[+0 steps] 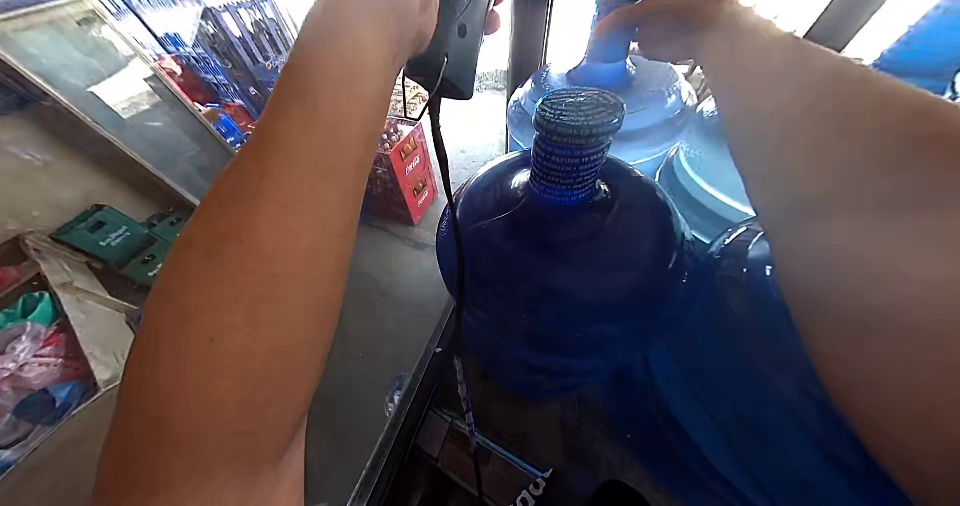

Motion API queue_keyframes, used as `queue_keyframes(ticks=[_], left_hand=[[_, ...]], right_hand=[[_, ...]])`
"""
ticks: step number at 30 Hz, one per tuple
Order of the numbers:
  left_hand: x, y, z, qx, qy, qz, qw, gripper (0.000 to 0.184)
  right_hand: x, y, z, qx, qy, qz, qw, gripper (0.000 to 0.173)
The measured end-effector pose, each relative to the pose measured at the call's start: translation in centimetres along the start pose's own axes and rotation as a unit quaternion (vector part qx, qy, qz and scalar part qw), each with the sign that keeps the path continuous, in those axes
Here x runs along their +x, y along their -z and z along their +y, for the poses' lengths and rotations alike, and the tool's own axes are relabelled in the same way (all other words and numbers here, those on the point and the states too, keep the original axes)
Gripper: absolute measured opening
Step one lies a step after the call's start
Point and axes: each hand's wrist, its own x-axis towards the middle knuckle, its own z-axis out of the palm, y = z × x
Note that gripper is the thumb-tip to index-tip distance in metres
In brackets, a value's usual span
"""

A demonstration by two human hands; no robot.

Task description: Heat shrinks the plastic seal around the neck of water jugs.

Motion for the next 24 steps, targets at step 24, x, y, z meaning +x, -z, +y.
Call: queue_keyframes(ticks=[24], left_hand=[[-2.6, -3.7, 0.4, 0.153, -0.049, -0.084, 0.983, 0.036]], right_hand=[[-10.6, 0.5, 2.4, -0.275, -0.087, 0.265, 0.92, 0.052]])
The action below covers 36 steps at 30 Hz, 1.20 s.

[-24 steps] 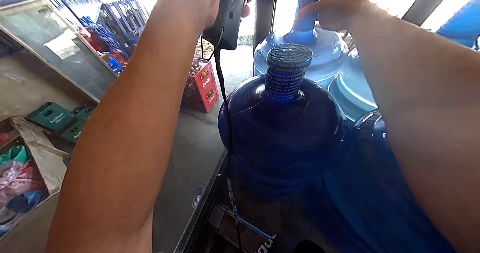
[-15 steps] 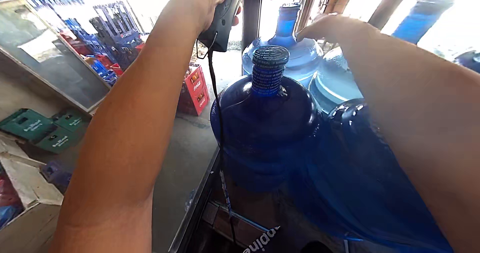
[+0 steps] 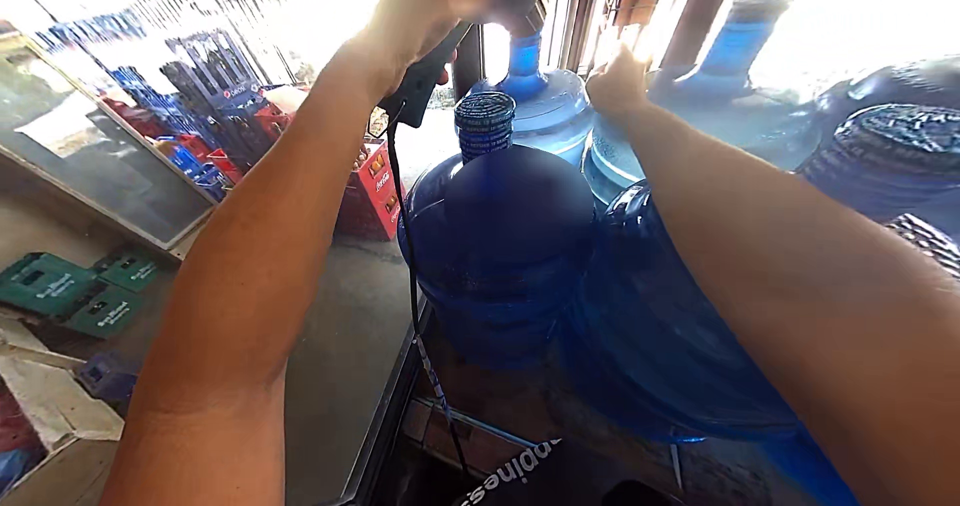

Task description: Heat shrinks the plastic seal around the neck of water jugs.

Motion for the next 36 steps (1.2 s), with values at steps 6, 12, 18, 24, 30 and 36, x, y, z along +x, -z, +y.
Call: queue_keyframes(ticks=[6, 12, 18, 24, 30, 36], left_hand=[[0.1, -0.3, -0.9, 0.04, 0.025, -0.006, 0.999, 0.039], [0.6, -0.1, -2.0, 0.054, 0.064, -0.012, 0.996, 0.045], [0.7, 0.2, -2.1, 0.065, 0.056, 0.023, 0.996, 0.043], [0.1, -1.2, -1.4, 0.078, -0.083, 0.003, 0.993, 0.036], [0.9, -1.6, -1.8, 0.205, -0.178, 0.023, 0.962, 0.048], [0.6, -1.5, -2.0, 0.179, -0.133, -0.038, 0.974, 0.041]], right_hand=[[-0.1, -0.2, 0.2, -0.04, 0.003, -0.019, 0.999, 0.052], [-0.1, -0.3, 0.0, -0.054, 0.01, -0.026, 0.998, 0.053], [-0.1, -0.3, 0.0, -0.07, -0.005, -0.031, 0.997, 0.05], [-0.2, -0.2, -0.1, -0.078, -0.029, -0.034, 0.996, 0.051], [-0.5, 0.0, -0.4, -0.079, -0.038, -0.039, 0.995, 0.052], [-0.5, 0.1, -0.4, -0.085, -0.04, -0.041, 0.995, 0.052]])
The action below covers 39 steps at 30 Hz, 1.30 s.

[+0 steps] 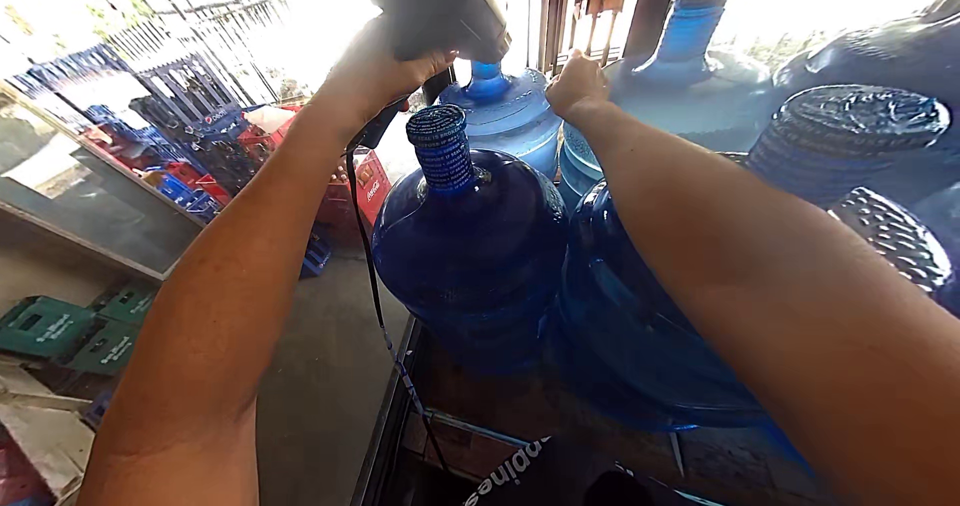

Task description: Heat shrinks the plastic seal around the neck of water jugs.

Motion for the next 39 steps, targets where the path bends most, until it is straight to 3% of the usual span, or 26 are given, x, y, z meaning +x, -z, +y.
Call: queue_keyframes(ticks=[13, 19, 22, 25, 28, 31, 33, 37, 39], left_hand=[[0.3, 0.3, -1.2, -0.082, 0.094, -0.018, 0.992, 0.036], [0.9, 1.1, -1.7, -0.052, 0.095, 0.038, 0.993, 0.042], [1.4, 2.1, -1.6, -0.069, 0.099, 0.083, 0.989, 0.047], [1.8, 2.8, -1.6, -0.122, 0.107, 0.137, 0.977, 0.047], [2.0, 3.1, -1.7, -0.183, 0.1, 0.183, 0.961, 0.042], [2.0, 3.3, -1.6, -0.225, 0.098, 0.202, 0.948, 0.038], [2.2, 3.3, -1.7, -0.236, 0.101, 0.201, 0.945, 0.034], [1.9, 2.8, -3.0, -0.261, 0.083, 0.17, 0.947, 0.008], [1.5, 2.7, -3.1, -0.284, 0.099, 0.159, 0.94, 0.01]], right_hand=[[0.0, 0.0, 0.0, -0.027, 0.018, -0.007, 0.999, 0.052], [0.1, -0.4, -1.4, -0.006, 0.05, -0.01, 0.999, 0.048], [0.4, -0.5, -3.8, 0.056, 0.038, -0.032, 0.997, 0.058], [1.5, -2.1, -6.5, 0.123, 0.005, -0.044, 0.991, 0.078], [3.0, -4.4, -10.1, 0.199, -0.021, 0.004, 0.98, 0.092], [4.4, -6.2, -12.3, 0.239, -0.044, 0.093, 0.966, 0.08], [5.3, -6.9, -11.8, 0.249, -0.028, 0.132, 0.959, 0.076], [6.7, -5.8, -9.5, 0.263, 0.038, 0.062, 0.962, 0.083], [8.9, -6.2, -7.7, 0.323, 0.123, 0.034, 0.938, 0.069]])
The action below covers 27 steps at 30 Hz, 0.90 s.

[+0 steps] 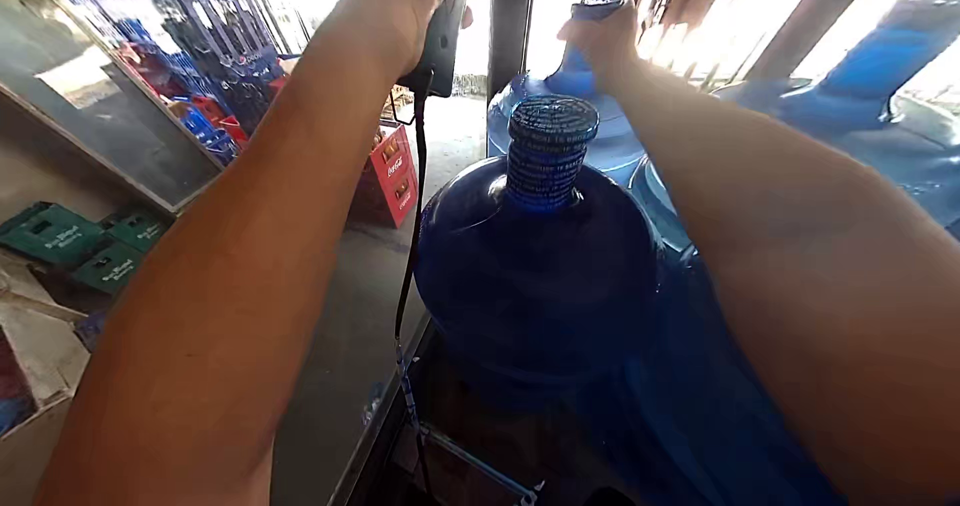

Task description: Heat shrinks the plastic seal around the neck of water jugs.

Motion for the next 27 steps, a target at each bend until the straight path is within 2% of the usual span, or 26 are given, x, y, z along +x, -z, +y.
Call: queue_keyframes(ticks=[2, 4, 7, 9, 11, 15, 17, 19, 21, 24, 27], left_hand=[[0.0, 0.1, 0.0, -0.012, 0.017, 0.004, 1.0, 0.01], [0.1, 0.2, 0.1, -0.027, 0.022, -0.006, 0.999, 0.007], [0.3, -0.1, 0.3, -0.029, 0.044, -0.009, 0.999, 0.011], [0.0, -0.3, 0.5, -0.016, 0.073, -0.011, 0.997, 0.024], [-0.1, -0.4, 0.3, -0.01, 0.099, -0.019, 0.995, 0.034], [-0.3, -0.7, 0.2, 0.019, 0.13, -0.043, 0.99, 0.037], [-0.4, -0.8, 0.3, 0.033, 0.141, -0.057, 0.988, 0.038], [-0.5, -1.0, 0.3, 0.043, 0.15, -0.067, 0.985, 0.039], [-0.7, -1.3, 0.2, 0.056, 0.163, -0.07, 0.983, 0.038], [-0.7, -1.4, -0.1, 0.073, 0.168, -0.081, 0.98, 0.04], [-0.3, -1.2, 0.2, 0.07, 0.158, -0.081, 0.982, 0.038]], right_hand=[[1.0, 0.8, 0.9, 0.082, 0.048, -0.069, 0.993, 0.044], [1.4, 1.8, 1.1, 0.144, 0.046, -0.155, 0.976, 0.026], [2.3, 2.9, 1.2, 0.16, 0.017, -0.266, 0.95, 0.019], [1.3, 3.7, 0.0, 0.127, -0.017, -0.287, 0.949, 0.019], [-0.7, 4.1, -1.8, 0.08, -0.043, -0.263, 0.961, 0.022], [-2.9, 4.2, -2.5, -0.057, -0.064, -0.197, 0.977, 0.052], [-2.9, 4.6, -2.0, -0.169, -0.096, -0.171, 0.966, 0.07], [-3.5, 5.3, -2.2, -0.25, -0.111, -0.152, 0.95, 0.075], [-6.4, 6.8, -5.2, -0.345, -0.098, -0.184, 0.915, 0.065], [-11.1, 8.9, -9.5, -0.467, -0.006, -0.264, 0.844, 0.039], [-15.8, 11.2, -11.8, -0.484, 0.05, -0.347, 0.802, 0.039]])
